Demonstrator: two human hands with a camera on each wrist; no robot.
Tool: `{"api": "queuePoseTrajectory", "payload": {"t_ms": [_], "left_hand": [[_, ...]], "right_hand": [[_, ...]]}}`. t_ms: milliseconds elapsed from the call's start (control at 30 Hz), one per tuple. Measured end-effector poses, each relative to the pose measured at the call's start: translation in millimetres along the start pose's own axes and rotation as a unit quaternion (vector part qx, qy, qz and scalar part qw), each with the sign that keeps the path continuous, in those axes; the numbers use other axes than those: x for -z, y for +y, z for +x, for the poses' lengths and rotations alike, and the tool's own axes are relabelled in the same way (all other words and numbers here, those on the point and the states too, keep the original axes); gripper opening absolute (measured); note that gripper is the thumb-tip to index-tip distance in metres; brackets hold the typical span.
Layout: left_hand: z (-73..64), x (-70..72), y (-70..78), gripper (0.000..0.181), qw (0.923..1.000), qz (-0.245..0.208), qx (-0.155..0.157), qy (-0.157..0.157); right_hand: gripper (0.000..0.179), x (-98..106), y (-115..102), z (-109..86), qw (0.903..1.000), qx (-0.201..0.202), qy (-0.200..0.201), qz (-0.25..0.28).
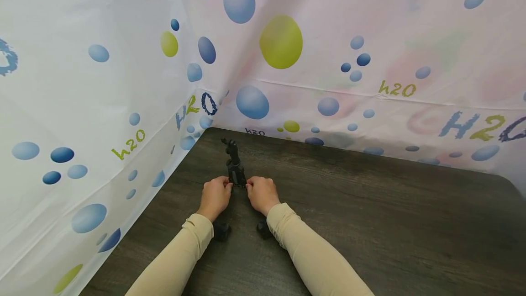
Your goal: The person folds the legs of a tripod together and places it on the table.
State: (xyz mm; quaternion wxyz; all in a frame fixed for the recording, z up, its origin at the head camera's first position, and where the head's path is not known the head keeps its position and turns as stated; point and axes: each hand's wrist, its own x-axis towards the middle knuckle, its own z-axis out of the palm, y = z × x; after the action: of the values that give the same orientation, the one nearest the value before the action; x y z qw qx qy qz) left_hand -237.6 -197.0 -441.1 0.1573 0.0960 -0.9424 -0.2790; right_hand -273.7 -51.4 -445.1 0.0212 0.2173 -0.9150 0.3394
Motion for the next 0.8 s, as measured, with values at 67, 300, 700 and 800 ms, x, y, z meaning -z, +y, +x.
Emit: {"api": "queuePoseTrajectory", "payload": {"t_ms": [67, 300, 700, 800], "left_hand": [[0.5, 0.1, -0.4, 0.012, 1.0, 0.002, 0.0, 0.002], [1.7, -1.3, -0.7, 0.014, 1.0, -0.006, 0.004, -0.002], [5.9, -4.0, -0.5, 0.013, 0.9999, -0.01, 0.002, 0.006], [6.5, -5.4, -0.3, 0.013, 0.9999, -0.012, 0.0, 0.006]], "right_hand": [[0.017, -0.2, -0.7, -0.3, 1.0, 0.002, -0.002, -0.002], [0.016, -0.3, -5.5, -3.1, 0.9995, -0.003, -0.028, 0.012], [0.018, -3.1, -9.9, -5.0, 0.9992, 0.01, -0.034, 0.02], [0.017, -3.2, -10.5, -5.4, 0.999, 0.015, -0.035, 0.022]]}}
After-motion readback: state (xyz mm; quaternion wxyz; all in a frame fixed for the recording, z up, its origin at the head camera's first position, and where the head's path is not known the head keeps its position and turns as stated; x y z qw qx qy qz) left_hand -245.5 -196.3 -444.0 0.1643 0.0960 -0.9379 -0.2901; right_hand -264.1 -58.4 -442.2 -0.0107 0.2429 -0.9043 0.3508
